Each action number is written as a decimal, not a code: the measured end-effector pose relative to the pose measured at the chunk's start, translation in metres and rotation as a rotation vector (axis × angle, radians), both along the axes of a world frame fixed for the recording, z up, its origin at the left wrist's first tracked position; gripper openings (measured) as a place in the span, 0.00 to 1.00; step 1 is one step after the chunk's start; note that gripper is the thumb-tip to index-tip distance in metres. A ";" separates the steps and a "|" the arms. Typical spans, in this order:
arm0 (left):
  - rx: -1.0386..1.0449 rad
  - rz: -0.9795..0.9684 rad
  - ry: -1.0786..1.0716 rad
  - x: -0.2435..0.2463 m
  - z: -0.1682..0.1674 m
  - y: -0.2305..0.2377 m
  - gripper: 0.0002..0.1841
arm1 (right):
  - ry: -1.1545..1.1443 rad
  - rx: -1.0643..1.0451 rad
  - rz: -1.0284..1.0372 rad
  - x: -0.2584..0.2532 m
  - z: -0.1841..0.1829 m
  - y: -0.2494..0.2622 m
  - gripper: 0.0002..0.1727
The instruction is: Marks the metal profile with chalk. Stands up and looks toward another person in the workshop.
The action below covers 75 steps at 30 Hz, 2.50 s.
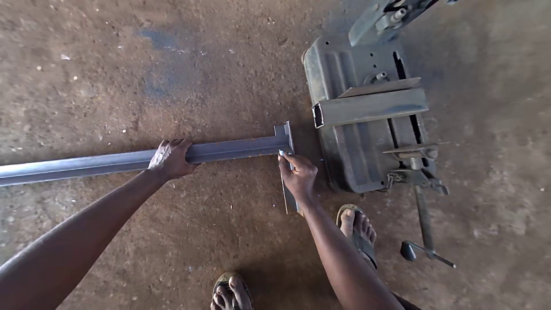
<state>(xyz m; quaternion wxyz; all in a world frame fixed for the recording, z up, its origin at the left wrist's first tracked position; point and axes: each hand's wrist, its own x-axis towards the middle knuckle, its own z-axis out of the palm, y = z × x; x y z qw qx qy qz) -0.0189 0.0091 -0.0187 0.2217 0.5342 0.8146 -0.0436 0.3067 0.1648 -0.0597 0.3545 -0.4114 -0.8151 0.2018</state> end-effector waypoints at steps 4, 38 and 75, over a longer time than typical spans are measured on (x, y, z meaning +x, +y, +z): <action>-0.012 0.004 0.002 0.000 0.000 0.001 0.31 | -0.022 -0.003 -0.007 -0.001 0.001 -0.001 0.10; 0.195 0.075 -0.204 -0.010 -0.001 0.003 0.32 | 0.195 -0.406 0.032 0.016 0.047 -0.001 0.15; 0.155 0.026 -0.260 -0.015 0.003 0.011 0.30 | 0.053 -0.089 0.079 -0.007 0.018 0.014 0.07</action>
